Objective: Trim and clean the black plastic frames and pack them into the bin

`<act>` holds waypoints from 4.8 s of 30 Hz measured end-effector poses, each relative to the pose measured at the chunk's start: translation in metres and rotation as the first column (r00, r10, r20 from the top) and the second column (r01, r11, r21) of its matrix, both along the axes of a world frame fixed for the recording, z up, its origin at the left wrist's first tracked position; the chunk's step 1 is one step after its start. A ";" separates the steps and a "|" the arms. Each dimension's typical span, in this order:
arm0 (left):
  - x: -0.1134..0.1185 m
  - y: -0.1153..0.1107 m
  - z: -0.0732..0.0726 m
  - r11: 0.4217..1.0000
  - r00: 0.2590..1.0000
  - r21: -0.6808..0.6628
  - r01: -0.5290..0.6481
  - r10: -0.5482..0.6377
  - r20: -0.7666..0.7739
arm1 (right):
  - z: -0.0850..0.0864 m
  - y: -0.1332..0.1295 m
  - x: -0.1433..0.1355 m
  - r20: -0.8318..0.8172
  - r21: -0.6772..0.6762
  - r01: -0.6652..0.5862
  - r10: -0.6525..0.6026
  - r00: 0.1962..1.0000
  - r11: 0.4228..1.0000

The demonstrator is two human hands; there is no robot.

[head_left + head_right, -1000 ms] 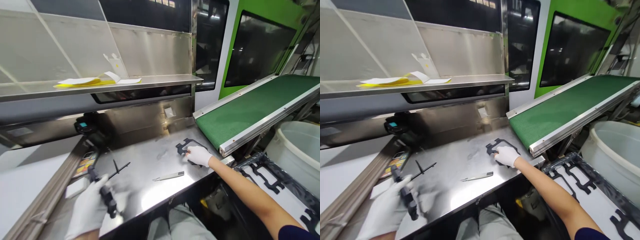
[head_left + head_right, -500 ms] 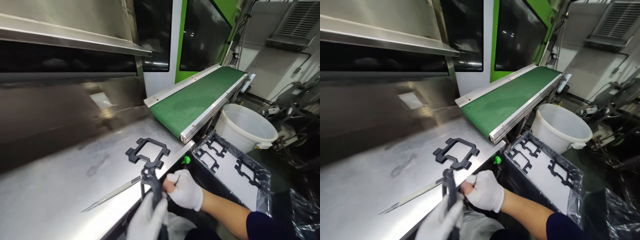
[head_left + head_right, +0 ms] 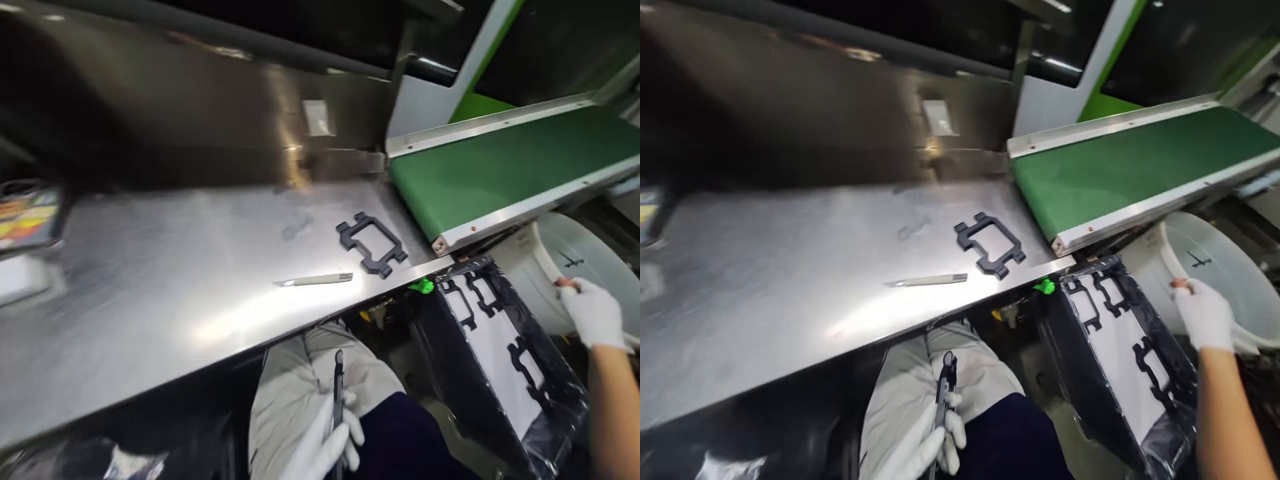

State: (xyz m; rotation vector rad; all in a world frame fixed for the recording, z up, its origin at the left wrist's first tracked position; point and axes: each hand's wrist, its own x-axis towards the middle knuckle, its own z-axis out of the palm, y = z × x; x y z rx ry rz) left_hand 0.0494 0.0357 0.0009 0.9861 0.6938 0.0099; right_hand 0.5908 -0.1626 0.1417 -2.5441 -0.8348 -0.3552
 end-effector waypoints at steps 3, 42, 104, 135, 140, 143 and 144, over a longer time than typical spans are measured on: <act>-0.012 -0.018 -0.007 0.988 0.988 -0.027 -0.153 0.153 -0.006 | -0.045 0.079 -0.109 -0.350 -0.044 -0.349 0.313 0.883 0.936; -0.001 -0.048 0.008 0.867 0.822 0.174 -0.467 0.498 -0.276 | -0.123 0.123 -0.376 -0.954 -0.046 -0.916 0.254 0.158 0.399; -0.029 -0.057 0.005 0.845 0.623 0.397 0.359 0.100 -0.776 | -0.128 0.109 -0.352 -0.977 0.030 -0.962 0.210 0.028 0.270; -0.019 -0.083 -0.001 0.724 0.510 0.468 0.507 0.186 -0.840 | -0.123 0.091 -0.385 -0.905 -0.359 -0.922 0.187 0.383 0.148; -0.022 -0.071 -0.001 0.805 0.480 0.422 0.417 0.200 -0.855 | -0.131 0.083 -0.370 -0.940 -0.144 -0.852 0.201 0.277 0.503; -0.041 -0.060 0.001 0.919 0.667 0.389 0.069 0.248 -0.703 | -0.132 0.090 -0.351 -0.936 -0.116 -0.774 0.191 0.294 0.623; -0.050 -0.057 0.003 0.942 0.749 0.321 -0.103 0.286 -0.598 | -0.130 0.094 -0.341 -0.940 -0.122 -0.773 0.177 0.291 0.622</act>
